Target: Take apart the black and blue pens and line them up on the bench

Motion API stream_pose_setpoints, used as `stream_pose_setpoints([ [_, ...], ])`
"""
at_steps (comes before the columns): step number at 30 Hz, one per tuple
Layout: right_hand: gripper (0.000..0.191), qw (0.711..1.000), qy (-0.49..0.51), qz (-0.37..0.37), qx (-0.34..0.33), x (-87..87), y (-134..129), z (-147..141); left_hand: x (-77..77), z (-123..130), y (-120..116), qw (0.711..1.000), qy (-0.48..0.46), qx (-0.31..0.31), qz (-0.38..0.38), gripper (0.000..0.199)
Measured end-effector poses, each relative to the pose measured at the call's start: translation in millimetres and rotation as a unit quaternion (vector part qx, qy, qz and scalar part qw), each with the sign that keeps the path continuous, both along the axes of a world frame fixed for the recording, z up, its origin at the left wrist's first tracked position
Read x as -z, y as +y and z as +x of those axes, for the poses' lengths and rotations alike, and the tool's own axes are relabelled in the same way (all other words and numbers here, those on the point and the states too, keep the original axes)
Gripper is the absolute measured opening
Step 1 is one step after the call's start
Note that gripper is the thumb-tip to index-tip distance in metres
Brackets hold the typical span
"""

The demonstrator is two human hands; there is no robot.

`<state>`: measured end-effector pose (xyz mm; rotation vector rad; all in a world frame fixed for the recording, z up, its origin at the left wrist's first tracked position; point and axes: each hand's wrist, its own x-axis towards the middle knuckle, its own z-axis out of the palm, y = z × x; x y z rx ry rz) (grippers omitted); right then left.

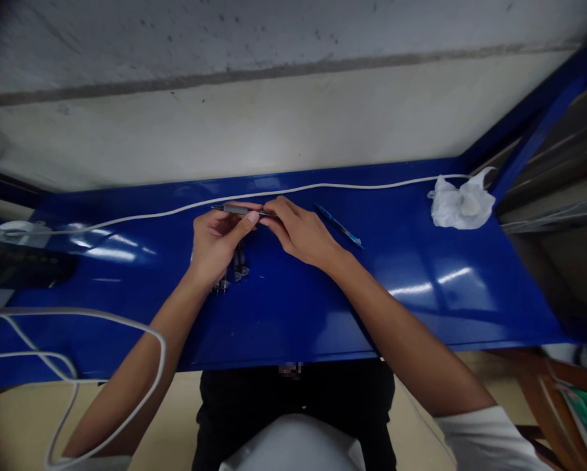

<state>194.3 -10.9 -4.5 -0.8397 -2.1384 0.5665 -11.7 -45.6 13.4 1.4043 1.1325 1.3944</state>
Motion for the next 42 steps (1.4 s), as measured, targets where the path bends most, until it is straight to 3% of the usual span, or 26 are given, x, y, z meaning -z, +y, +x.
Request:
stream_pose_setpoints([
  [7,0.024,1.000,-0.006,0.010,-0.013,-0.4,0,0,-1.7,1,-1,1.000,0.002,-0.012,0.004,0.021],
  [16,0.021,0.996,0.089,-0.020,-0.001,1.0,5,0,-3.9,-4,3,0.997,-0.018,-0.076,0.014,0.018],
  [22,0.037,0.956,0.229,-0.176,0.040,-1.9,14,0,-1.2,-10,7,0.997,-0.019,-0.068,-0.012,0.018],
  [27,0.041,0.916,0.308,-0.258,0.018,-1.4,18,1,0.7,-11,9,0.999,-0.004,-0.042,-0.020,0.020],
  [38,0.049,0.907,0.318,-0.275,-0.023,-0.6,19,0,8.7,-14,11,0.999,0.030,-0.041,0.014,0.024],
  [42,0.051,0.918,0.296,-0.262,0.004,-3.8,17,-1,8.1,-14,10,0.997,0.063,-0.034,0.033,0.020],
])
